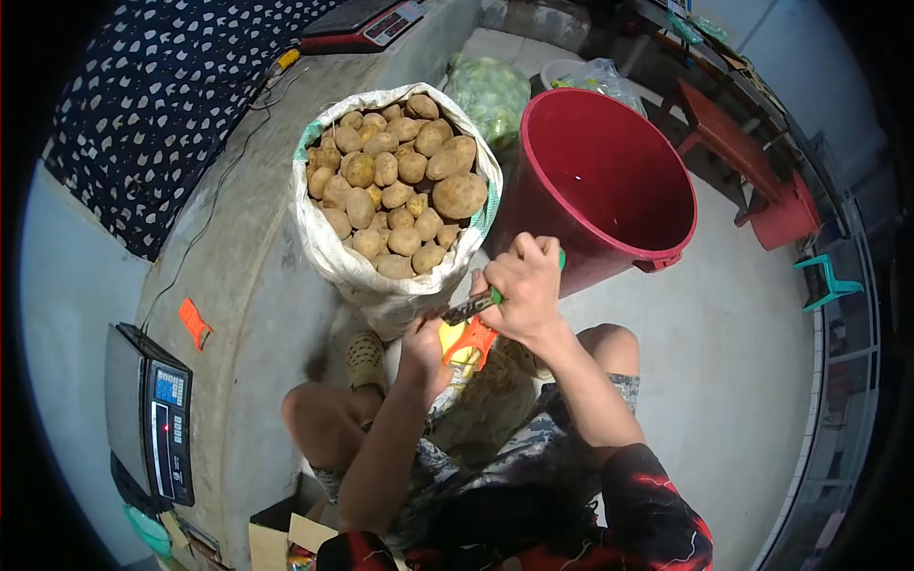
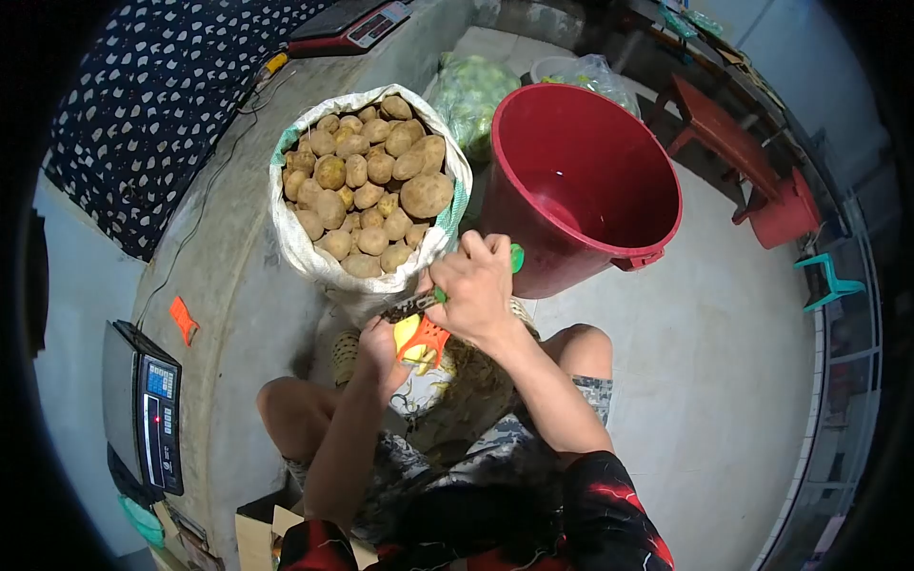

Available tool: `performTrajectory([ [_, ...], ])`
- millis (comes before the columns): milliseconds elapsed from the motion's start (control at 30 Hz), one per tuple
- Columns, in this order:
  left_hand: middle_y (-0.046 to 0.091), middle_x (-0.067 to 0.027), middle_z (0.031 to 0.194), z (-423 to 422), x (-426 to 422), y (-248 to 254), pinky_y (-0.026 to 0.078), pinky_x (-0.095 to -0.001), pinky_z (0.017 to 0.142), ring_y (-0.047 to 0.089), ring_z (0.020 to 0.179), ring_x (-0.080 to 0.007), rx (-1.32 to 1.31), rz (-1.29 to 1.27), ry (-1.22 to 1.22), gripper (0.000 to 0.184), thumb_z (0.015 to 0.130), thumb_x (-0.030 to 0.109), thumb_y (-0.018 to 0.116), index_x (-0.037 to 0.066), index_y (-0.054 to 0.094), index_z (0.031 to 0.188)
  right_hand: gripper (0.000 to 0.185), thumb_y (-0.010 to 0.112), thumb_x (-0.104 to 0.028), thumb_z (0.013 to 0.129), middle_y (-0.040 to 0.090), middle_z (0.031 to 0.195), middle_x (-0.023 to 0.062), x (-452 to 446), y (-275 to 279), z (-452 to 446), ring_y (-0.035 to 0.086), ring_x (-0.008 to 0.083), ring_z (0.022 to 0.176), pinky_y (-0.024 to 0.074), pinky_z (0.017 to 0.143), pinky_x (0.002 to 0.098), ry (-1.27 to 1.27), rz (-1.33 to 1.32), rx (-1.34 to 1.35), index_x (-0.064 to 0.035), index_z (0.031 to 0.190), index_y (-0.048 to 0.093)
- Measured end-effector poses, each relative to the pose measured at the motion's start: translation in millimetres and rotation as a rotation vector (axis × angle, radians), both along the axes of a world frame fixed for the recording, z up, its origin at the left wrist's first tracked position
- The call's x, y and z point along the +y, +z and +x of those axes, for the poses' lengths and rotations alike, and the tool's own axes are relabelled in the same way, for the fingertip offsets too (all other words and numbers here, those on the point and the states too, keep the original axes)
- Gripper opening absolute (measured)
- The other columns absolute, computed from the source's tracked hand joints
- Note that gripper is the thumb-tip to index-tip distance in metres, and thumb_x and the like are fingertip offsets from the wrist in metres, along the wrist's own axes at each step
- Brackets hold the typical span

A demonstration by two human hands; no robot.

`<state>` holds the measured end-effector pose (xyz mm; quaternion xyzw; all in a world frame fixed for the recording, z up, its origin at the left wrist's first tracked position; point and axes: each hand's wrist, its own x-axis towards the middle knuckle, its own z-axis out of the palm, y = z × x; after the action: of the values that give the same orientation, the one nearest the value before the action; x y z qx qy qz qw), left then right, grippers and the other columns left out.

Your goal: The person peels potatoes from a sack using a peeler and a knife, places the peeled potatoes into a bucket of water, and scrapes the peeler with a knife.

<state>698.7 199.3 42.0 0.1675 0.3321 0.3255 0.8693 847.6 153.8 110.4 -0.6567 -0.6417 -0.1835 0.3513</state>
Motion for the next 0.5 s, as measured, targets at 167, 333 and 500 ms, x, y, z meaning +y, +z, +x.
performTrajectory([
  [167, 0.062, -0.0099, 0.077, -11.9, 4.3, 7.1, 0.052, -0.0345, 0.059, 0.062, 0.064, -0.0229, 0.071, 0.113, -0.374, 0.021, 0.101, 0.018, 0.049, 0.000, 0.058, 0.094, 0.011, 0.069, -0.021, 0.063, 0.055, 0.060, 0.0042, 6.3, -36.9, 63.9, 0.049, 0.0235, 0.070, 0.0332, 0.069, 0.0381, -0.298, -0.076, 0.234, -0.0110, 0.067, 0.068],
  [333, 0.063, -0.0118, 0.083, -9.1, 17.5, -4.8, 0.052, -0.0418, 0.060, 0.061, 0.071, -0.0248, -0.044, -0.135, -0.110, 0.026, 0.102, 0.026, 0.047, 0.002, 0.058, 0.095, 0.025, 0.068, -0.015, 0.071, 0.044, 0.060, 0.0110, 5.4, -26.2, 40.5, 0.044, 0.0268, 0.064, 0.0311, 0.066, 0.0392, -0.166, -0.063, 0.402, -0.0022, 0.057, 0.053],
  [500, 0.062, -0.0111, 0.103, -1.6, 10.7, -19.9, 0.053, -0.0442, 0.075, 0.063, 0.091, -0.0258, 0.064, -0.018, -0.090, 0.026, 0.104, 0.021, 0.040, 0.002, 0.056, 0.110, 0.026, 0.068, -0.013, 0.070, 0.046, 0.058, 0.0090, 5.2, -7.6, 8.4, 0.044, 0.0260, 0.063, 0.0309, 0.066, 0.0384, -0.020, 0.035, 0.207, -0.0054, 0.055, 0.049],
])
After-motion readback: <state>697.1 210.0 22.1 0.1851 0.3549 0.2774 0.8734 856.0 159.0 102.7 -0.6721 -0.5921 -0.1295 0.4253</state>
